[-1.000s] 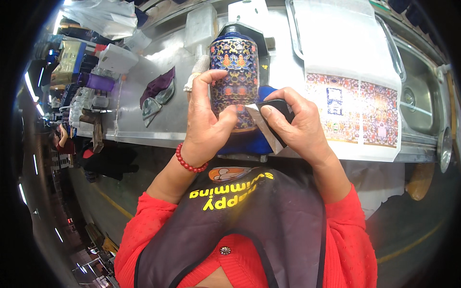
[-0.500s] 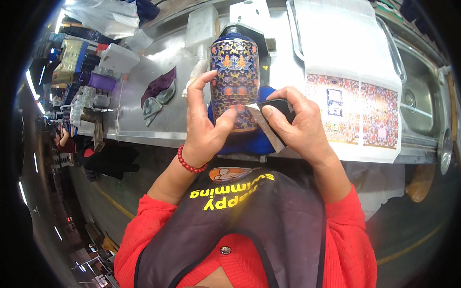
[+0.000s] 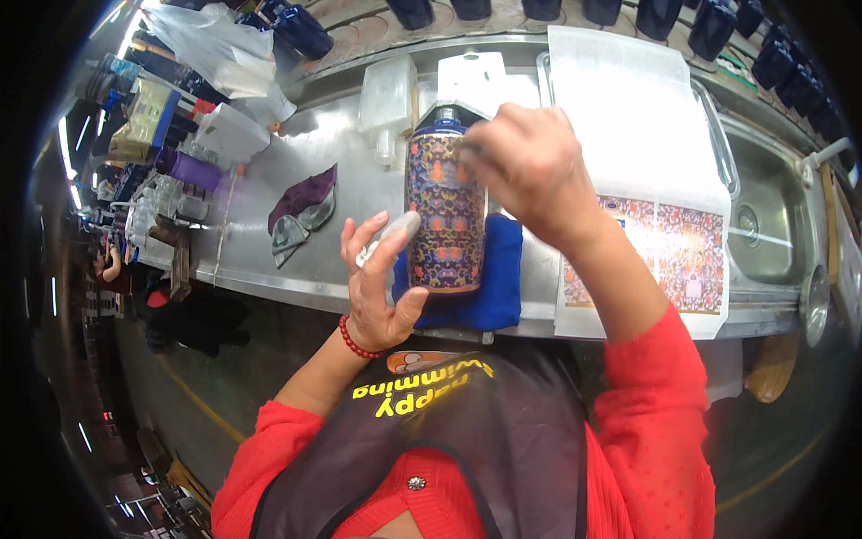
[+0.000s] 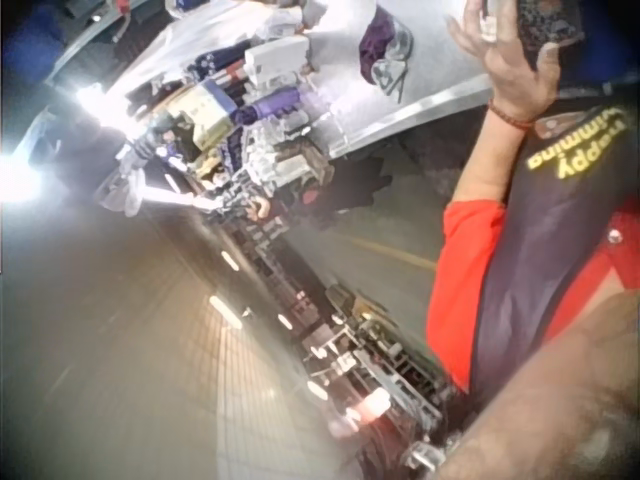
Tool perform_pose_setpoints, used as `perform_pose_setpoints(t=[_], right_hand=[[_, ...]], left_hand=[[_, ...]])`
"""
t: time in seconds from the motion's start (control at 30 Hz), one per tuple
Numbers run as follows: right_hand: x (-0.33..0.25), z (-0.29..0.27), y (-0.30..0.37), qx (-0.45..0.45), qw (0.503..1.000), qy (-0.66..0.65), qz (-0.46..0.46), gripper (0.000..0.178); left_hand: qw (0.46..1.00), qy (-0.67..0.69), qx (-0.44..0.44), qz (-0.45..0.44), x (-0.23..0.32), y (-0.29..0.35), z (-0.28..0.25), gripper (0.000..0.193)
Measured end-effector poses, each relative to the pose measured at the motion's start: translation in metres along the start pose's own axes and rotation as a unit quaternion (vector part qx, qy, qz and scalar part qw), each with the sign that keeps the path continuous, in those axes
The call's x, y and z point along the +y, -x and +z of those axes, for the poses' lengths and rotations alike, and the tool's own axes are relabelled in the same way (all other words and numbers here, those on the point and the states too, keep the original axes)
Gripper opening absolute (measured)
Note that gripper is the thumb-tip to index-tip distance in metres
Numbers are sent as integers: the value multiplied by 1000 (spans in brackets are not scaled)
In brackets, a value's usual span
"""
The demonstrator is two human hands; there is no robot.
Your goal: The person applies decorative stickers to a blue ceramic bottle, smoothing each with a black squeegee tool. They rotate the bottle to align and press multiple stickers, then place the finished bottle on a nearby rack.
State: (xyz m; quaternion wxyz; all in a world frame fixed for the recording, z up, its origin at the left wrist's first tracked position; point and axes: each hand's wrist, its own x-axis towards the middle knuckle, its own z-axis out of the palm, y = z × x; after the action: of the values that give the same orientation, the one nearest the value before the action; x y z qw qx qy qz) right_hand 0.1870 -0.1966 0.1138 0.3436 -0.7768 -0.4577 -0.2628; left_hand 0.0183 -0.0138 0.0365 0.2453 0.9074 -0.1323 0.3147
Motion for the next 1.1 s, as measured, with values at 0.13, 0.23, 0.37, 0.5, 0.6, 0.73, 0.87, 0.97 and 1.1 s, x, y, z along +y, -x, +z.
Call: perform_pose_setpoints(t=[0.13, 0.23, 0.37, 0.5, 0.6, 0.73, 0.87, 0.97, 1.1], right_hand=[[3, -2, 32, -102, 968, -218, -65, 24], [12, -4, 47, -81, 944, -267, 179, 17], [19, -4, 39, -86, 948, -249, 180, 14], [21, -6, 27, -94, 951, -239, 175, 15], [24, -6, 24, -82, 954, -231, 174, 15], [27, -7, 27, -78, 952, -223, 193, 15], [26, -9, 30, -76, 952, -220, 197, 15], [26, -8, 31, -74, 950, -225, 202, 15], [27, -6, 31, -68, 952, -225, 197, 15]], left_hand=[[999, -16, -16, 44, -7, -10, -5, 62], [1000, -8, -26, -4, -15, -29, -3, 72], [994, -59, -85, 33, -24, -54, -4, 77], [983, -110, -124, 83, -24, -69, -8, 77], [987, -84, -113, 73, -31, -83, -2, 71], [992, -64, -89, 59, -43, -95, 2, 65], [990, -96, -80, 72, -46, -97, 2, 59], [985, -123, -83, 83, -46, -97, 3, 58], [988, -104, -90, 72, -47, -98, 2, 60]])
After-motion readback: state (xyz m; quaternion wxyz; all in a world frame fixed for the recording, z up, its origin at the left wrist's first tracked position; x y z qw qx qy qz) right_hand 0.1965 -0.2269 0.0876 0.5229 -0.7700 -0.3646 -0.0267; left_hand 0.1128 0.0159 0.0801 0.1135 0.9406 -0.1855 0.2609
